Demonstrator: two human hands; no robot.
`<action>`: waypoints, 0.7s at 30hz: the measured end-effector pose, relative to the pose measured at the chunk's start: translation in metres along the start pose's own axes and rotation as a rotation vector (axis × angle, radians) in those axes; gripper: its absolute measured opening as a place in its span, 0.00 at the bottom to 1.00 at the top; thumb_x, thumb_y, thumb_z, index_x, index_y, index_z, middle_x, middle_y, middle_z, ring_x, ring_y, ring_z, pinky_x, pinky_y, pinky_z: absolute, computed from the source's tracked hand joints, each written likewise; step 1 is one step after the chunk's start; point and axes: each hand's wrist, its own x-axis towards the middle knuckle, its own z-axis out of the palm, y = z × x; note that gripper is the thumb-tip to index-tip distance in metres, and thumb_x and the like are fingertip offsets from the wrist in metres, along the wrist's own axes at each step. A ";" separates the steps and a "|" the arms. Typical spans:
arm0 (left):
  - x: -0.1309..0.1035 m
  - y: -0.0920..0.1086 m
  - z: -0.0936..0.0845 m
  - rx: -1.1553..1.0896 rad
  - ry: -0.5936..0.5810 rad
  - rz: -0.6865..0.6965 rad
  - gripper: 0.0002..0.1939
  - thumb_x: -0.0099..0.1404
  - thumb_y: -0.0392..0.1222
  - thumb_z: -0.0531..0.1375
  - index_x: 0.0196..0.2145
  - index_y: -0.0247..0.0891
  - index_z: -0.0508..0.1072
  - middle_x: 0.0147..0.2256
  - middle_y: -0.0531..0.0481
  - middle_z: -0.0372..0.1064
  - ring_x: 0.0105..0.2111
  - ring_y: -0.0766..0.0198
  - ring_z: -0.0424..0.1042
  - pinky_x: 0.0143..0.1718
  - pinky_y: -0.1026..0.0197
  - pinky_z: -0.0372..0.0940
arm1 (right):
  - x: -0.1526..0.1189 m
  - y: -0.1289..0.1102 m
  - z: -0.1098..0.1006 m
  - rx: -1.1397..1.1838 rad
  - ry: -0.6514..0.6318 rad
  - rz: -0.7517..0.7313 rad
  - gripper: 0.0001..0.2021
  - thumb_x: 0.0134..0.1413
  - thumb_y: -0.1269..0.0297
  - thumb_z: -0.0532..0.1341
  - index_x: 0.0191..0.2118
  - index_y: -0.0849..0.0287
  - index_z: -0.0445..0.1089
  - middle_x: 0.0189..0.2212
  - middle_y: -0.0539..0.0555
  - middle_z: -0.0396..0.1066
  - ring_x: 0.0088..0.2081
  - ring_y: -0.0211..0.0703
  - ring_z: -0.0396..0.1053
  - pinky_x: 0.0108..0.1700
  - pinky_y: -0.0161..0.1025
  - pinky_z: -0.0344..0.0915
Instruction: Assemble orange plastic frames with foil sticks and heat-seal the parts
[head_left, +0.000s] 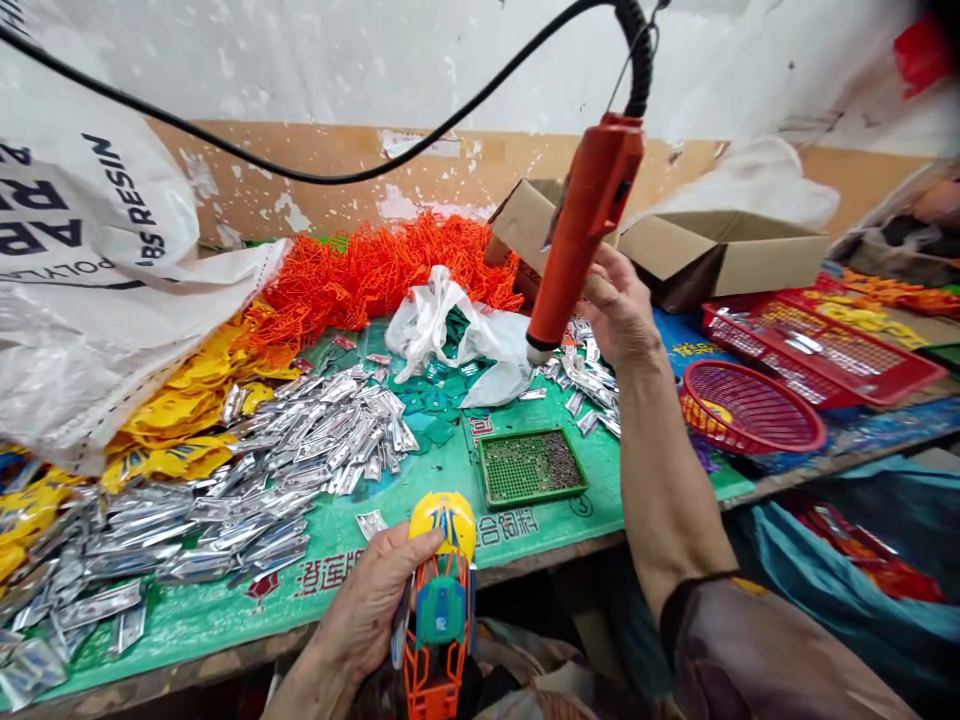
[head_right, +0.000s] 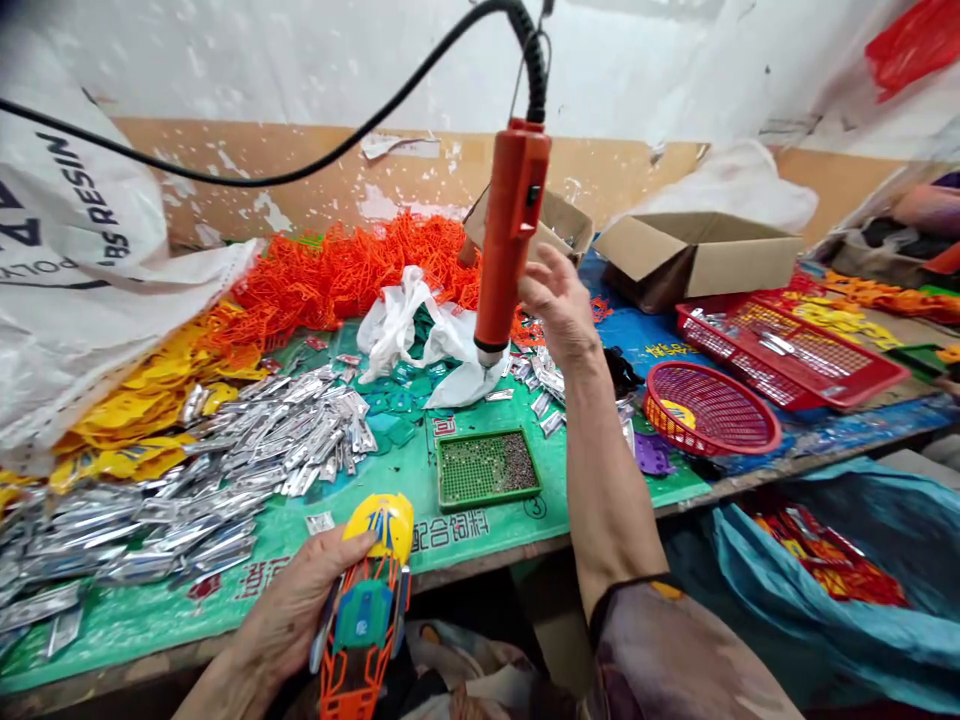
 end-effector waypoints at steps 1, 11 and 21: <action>0.001 -0.001 0.002 -0.002 0.011 -0.005 0.16 0.49 0.46 0.73 0.28 0.31 0.76 0.20 0.48 0.73 0.17 0.68 0.68 0.19 0.68 0.65 | 0.005 -0.002 0.012 0.182 -0.112 0.027 0.30 0.51 0.45 0.61 0.56 0.56 0.60 0.47 0.58 0.66 0.47 0.49 0.68 0.43 0.49 0.69; 0.008 -0.012 -0.002 0.025 -0.007 -0.101 0.15 0.54 0.48 0.70 0.28 0.31 0.77 0.22 0.47 0.74 0.19 0.68 0.69 0.21 0.68 0.65 | -0.023 -0.059 0.051 0.560 -0.361 0.246 0.27 0.37 0.59 0.70 0.45 0.61 0.65 0.29 0.46 0.59 0.32 0.39 0.67 0.35 0.42 0.67; 0.009 -0.008 0.007 0.028 -0.070 -0.136 0.17 0.55 0.51 0.69 0.31 0.31 0.78 0.24 0.48 0.74 0.20 0.69 0.67 0.21 0.69 0.63 | -0.106 -0.059 0.027 0.401 0.019 0.337 0.17 0.40 0.71 0.68 0.40 0.56 0.68 0.27 0.47 0.68 0.29 0.41 0.67 0.34 0.42 0.66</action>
